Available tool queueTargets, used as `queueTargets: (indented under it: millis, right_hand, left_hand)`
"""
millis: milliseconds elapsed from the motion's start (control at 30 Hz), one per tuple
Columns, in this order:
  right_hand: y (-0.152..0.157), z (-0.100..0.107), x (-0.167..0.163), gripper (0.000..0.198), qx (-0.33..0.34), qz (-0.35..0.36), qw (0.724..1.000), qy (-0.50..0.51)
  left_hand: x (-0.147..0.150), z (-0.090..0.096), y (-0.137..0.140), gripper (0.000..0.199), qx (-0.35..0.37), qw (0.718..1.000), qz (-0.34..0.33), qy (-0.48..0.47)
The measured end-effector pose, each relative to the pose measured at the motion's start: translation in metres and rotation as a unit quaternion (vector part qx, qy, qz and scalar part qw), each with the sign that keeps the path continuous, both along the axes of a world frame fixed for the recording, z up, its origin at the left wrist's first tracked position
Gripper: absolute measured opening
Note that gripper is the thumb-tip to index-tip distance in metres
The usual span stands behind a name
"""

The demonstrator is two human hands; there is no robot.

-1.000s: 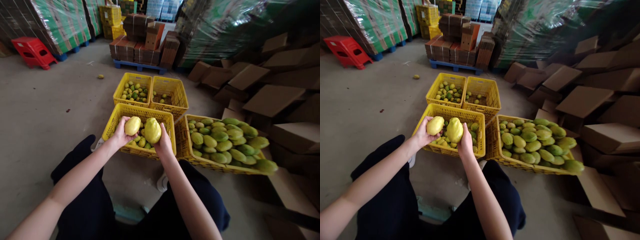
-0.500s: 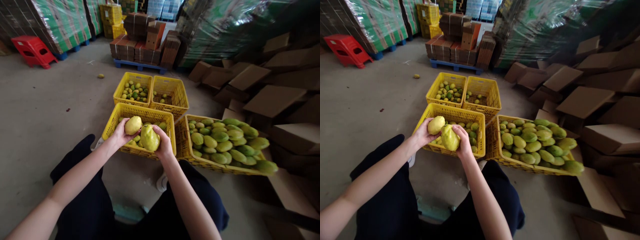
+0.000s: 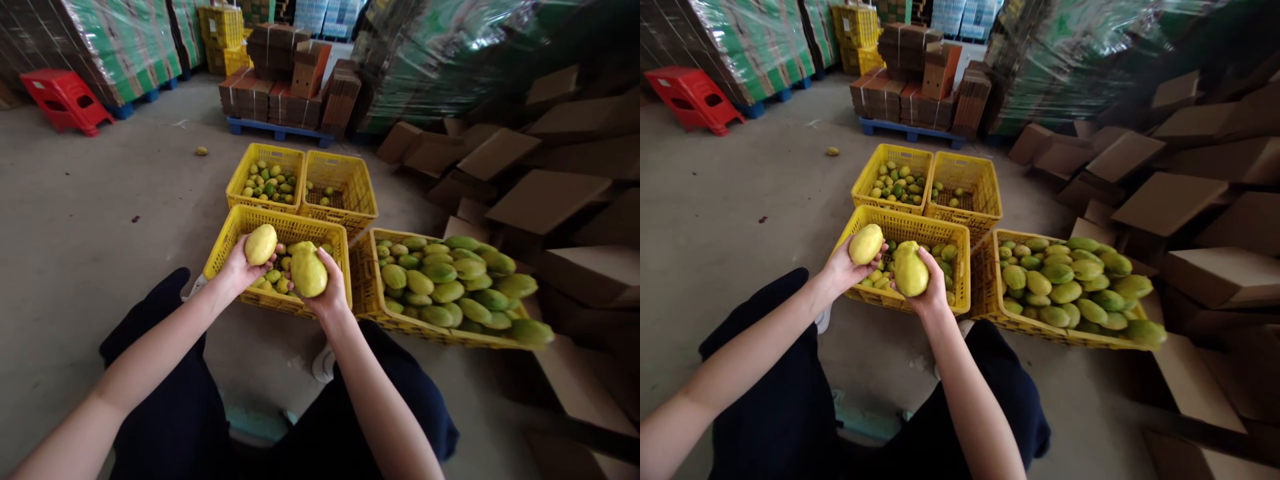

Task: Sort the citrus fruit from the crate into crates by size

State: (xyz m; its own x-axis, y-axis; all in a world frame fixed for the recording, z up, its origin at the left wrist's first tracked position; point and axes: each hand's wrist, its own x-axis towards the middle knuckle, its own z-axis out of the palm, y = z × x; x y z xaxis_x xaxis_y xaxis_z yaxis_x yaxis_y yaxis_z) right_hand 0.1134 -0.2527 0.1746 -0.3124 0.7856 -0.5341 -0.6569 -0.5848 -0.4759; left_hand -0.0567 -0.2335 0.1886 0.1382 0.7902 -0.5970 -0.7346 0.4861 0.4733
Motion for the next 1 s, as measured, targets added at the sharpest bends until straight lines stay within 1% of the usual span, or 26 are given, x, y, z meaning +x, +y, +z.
queueTargets:
  millis: [100, 200, 300, 400, 467, 667, 767, 833, 900, 1000]
  right_hand:
    - [-0.001, 0.003, 0.000, 0.037, 0.027, 0.024, 0.999, 0.013]
    - [0.001, 0.002, -0.001, 0.039, 0.020, -0.001, 1.000, 0.015]
    - [0.005, -0.002, -0.002, 0.037, -0.005, -0.031, 0.999, -0.006]
    - [0.009, -0.007, -0.002, 0.035, -0.008, -0.034, 0.999, -0.013]
    - [0.009, -0.009, -0.001, 0.030, -0.006, -0.029, 1.000, -0.009]
    - [0.004, -0.004, -0.002, 0.021, 0.026, -0.036, 0.999, -0.025]
    - [0.001, 0.000, -0.003, 0.023, 0.053, -0.038, 0.998, -0.023]
    - [0.000, 0.004, -0.002, 0.025, 0.059, -0.033, 0.998, -0.017]
    - [0.000, 0.006, -0.002, 0.029, 0.040, -0.027, 0.999, -0.014]
    - [0.001, 0.006, 0.000, 0.037, -0.011, -0.007, 1.000, -0.009]
  left_hand:
    - [0.000, -0.008, 0.003, 0.037, 0.010, 0.999, 0.013, 0.030]
    - [0.001, -0.011, 0.003, 0.033, 0.019, 0.999, 0.024, 0.037]
    - [0.003, -0.006, 0.000, 0.037, 0.030, 0.999, 0.014, 0.030]
    - [0.004, 0.003, -0.003, 0.044, 0.042, 0.999, 0.002, 0.020]
    - [0.004, 0.006, -0.004, 0.046, 0.051, 0.999, -0.006, 0.010]
    - [-0.001, -0.001, -0.005, 0.042, 0.099, 0.995, -0.007, 0.011]
    - [-0.003, -0.002, -0.007, 0.042, 0.115, 0.993, 0.000, 0.019]
    - [-0.003, -0.001, -0.008, 0.041, 0.118, 0.993, -0.003, 0.019]
    - [-0.002, 0.001, -0.009, 0.039, 0.120, 0.993, -0.004, 0.019]
    - [-0.001, 0.003, -0.010, 0.033, 0.131, 0.991, 0.002, 0.013]
